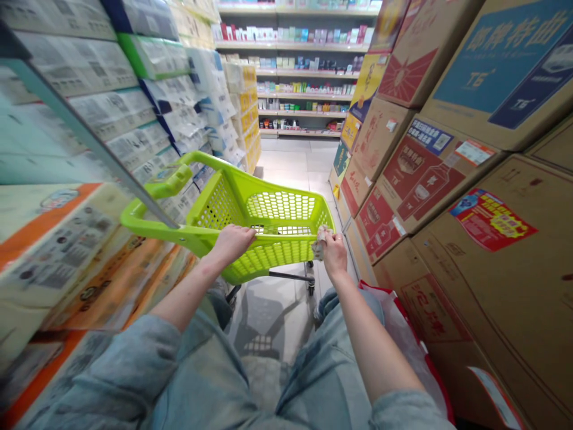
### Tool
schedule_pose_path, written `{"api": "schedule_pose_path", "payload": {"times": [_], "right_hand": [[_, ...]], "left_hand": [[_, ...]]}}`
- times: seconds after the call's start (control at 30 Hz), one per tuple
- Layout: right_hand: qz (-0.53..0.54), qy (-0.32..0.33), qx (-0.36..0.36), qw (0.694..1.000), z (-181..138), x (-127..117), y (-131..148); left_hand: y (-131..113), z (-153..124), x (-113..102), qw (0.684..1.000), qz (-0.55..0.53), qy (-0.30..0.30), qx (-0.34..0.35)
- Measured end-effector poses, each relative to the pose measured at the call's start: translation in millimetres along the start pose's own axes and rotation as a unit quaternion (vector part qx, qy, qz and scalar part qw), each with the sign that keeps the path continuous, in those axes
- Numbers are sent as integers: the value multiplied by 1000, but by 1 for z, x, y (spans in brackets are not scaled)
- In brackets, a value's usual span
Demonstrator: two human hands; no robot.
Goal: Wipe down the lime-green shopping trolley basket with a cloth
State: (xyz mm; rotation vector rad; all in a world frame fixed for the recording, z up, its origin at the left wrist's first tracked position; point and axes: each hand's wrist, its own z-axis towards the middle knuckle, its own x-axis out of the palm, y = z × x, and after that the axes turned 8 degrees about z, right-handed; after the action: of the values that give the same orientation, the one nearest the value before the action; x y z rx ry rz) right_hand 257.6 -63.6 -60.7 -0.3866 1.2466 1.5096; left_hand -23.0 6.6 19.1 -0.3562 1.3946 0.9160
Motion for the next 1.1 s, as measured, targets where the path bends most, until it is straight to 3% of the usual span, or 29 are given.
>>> {"api": "schedule_pose_path", "payload": {"times": [0.17, 0.4, 0.5, 0.63, 0.87, 1.1], "right_hand": [[-61, 11, -19, 998, 2, 0, 21], [-61, 22, -105, 992, -8, 26, 88], [-80, 44, -120, 989, -9, 32, 102], [-98, 71, -129, 984, -5, 21, 83], [-135, 68, -67, 986, 1, -6, 35], [-168, 35, -47, 984, 3, 2, 57]], "left_hand": [[6, -3, 3, 1000, 11, -10, 1], [4, -3, 7, 999, 1, -33, 8], [4, -3, 9, 999, 0, -39, 7], [4, -3, 11, 999, -3, -46, 2], [0, -3, 11, 999, -13, -50, 4], [-4, -1, 9, 999, -10, -40, -2]]}}
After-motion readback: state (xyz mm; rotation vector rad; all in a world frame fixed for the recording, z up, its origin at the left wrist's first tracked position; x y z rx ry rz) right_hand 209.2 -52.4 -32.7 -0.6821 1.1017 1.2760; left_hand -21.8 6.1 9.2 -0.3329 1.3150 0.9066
